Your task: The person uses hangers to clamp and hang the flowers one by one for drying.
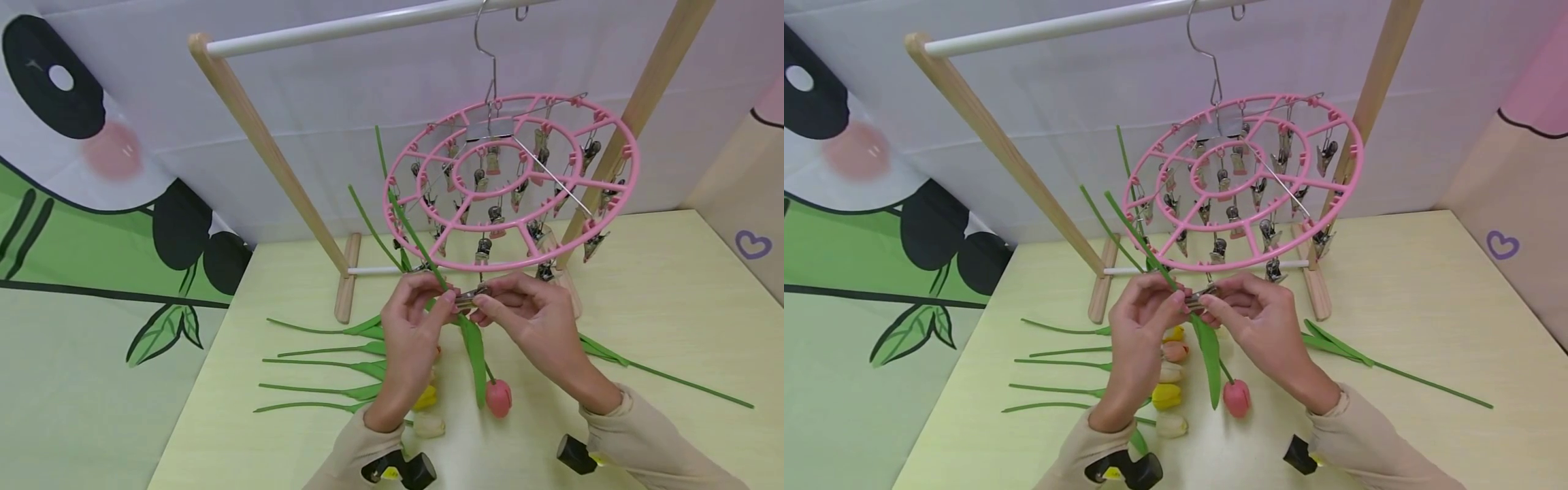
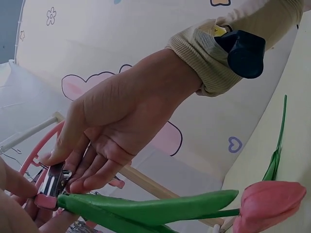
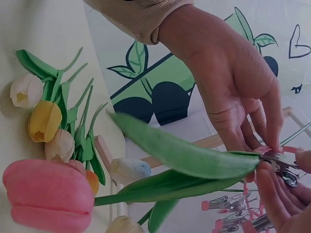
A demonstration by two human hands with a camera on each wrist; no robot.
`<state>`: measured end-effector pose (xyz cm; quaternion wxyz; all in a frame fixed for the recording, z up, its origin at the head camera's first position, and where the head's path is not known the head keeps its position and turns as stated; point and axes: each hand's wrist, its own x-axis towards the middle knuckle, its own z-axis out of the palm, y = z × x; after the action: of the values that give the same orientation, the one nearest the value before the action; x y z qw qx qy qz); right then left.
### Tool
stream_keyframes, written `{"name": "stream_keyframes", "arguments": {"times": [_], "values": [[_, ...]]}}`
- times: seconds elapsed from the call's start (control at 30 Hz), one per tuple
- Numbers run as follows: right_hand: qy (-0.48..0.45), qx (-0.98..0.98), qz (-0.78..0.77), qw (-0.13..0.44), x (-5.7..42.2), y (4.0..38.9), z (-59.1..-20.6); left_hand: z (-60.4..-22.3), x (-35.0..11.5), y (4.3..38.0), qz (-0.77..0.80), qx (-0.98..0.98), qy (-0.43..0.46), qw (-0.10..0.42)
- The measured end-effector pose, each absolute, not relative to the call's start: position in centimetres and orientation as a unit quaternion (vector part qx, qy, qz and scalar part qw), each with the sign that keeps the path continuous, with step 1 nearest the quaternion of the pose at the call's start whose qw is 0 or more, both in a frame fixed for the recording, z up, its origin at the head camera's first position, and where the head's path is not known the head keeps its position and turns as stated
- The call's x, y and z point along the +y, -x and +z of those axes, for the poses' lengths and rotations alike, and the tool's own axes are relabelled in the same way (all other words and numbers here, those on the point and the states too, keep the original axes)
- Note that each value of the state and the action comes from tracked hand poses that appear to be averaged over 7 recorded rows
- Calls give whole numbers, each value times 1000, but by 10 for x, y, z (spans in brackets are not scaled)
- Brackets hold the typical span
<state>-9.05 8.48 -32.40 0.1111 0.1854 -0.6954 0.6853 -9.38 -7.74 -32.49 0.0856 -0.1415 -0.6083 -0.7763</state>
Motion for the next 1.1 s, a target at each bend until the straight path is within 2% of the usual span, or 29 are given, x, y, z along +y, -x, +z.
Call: {"name": "stream_keyframes", "arguments": {"times": [0.23,0.43,1.1], "values": [[-168,-729,659,79,88,86,-323,-327,-79,95,-757,-628,147,106],[-176,-745,639,79,91,83,-322,-329,-82,97,-754,-633,137,111],[-207,-826,496,169,111,69,-316,-337,-91,105,-772,-611,115,132]]}}
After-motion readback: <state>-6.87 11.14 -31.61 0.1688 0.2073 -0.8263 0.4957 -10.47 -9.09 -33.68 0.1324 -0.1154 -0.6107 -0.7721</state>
